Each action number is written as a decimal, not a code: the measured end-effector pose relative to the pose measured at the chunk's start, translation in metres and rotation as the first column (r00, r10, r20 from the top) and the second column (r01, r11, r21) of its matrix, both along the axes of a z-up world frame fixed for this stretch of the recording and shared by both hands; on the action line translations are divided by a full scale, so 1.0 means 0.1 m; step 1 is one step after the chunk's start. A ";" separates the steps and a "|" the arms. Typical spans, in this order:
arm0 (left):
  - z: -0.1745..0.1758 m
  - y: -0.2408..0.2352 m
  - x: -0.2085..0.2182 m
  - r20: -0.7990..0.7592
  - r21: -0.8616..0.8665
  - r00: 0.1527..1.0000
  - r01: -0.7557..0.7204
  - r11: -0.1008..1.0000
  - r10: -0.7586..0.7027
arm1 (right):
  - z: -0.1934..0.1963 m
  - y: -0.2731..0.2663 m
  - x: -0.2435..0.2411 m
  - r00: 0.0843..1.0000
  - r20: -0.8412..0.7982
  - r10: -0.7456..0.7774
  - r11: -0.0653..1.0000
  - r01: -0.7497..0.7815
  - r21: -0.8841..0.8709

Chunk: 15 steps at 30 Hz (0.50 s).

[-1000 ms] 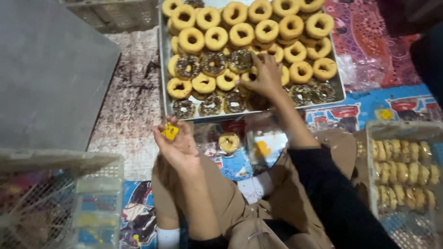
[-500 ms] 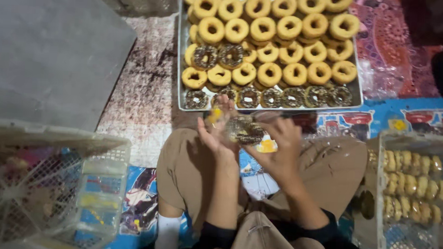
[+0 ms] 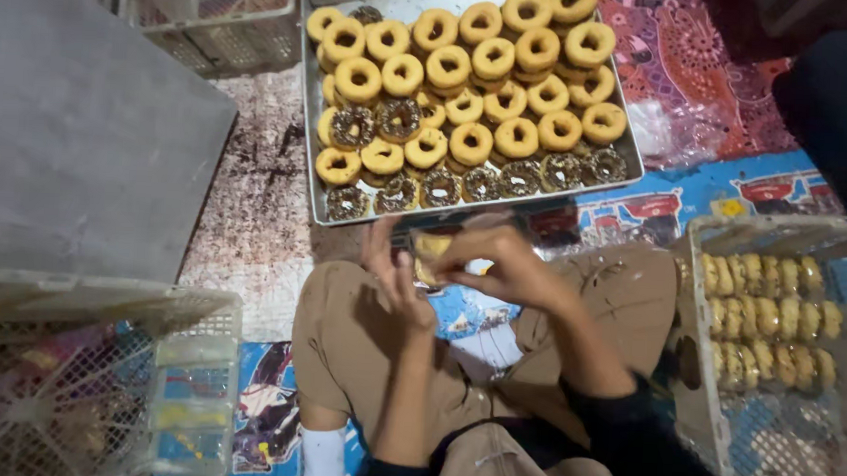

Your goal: The person sits on the floor and repeatedly picks donuts from a metal tray, places them into small clear plastic bags, and sets the filled bags into a nearby plastic crate. The process is repeated for both plain and chocolate-sprinkled donuts.

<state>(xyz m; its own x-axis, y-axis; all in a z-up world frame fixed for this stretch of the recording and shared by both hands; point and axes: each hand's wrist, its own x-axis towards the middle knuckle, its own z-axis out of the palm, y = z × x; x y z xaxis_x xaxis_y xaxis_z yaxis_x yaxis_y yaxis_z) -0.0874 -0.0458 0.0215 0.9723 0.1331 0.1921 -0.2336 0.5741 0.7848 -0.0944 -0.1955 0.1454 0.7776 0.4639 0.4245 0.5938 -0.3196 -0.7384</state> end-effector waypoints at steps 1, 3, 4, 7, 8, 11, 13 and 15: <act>0.03 0.05 -0.01 0.204 0.281 0.975 0.028 0.959 -0.088 | 0.04 -0.14 0.00 0.977 -0.045 0.206 0.969 -0.211 -0.130; 0.20 0.20 -0.01 0.338 0.571 0.922 -0.043 0.820 -0.187 | 0.13 -0.36 -0.05 0.972 -0.200 0.124 0.991 -0.133 -0.032; 0.35 0.26 0.08 0.404 0.685 0.880 -0.110 0.720 -0.251 | 0.20 -0.43 -0.04 0.961 -0.261 0.088 0.996 -0.089 0.008; 0.88 0.38 -0.01 0.446 0.725 0.868 -0.207 0.657 -0.219 | 0.39 -0.55 -0.12 0.930 -0.356 0.094 0.933 0.042 0.358; 1.04 0.40 -0.08 0.527 0.729 0.813 -0.283 0.623 -0.247 | 0.42 -0.54 -0.17 0.959 -0.268 0.095 0.947 -0.003 0.322; 1.44 0.39 -0.25 0.675 0.706 0.665 -0.456 0.542 -0.321 | 0.47 -0.48 -0.27 0.999 0.015 0.051 0.984 -0.053 0.169; 1.60 0.35 -0.34 0.687 0.709 0.644 -0.493 0.504 -0.335 | 0.41 -0.41 -0.31 0.976 0.217 -0.033 0.999 0.024 0.044; 1.71 0.35 -0.38 0.632 0.733 0.729 -0.451 0.508 -0.263 | 0.32 -0.36 -0.31 0.862 0.498 -0.094 0.994 0.110 -0.003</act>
<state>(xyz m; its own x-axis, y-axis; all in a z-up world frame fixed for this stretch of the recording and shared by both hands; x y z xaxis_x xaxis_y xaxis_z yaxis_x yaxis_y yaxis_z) -0.1256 -0.0113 0.1920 0.5503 -0.3458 0.7600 -0.8330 -0.2900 0.4712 -0.1251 -0.2312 0.1771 0.5114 0.4121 0.7541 0.8420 -0.4159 -0.3437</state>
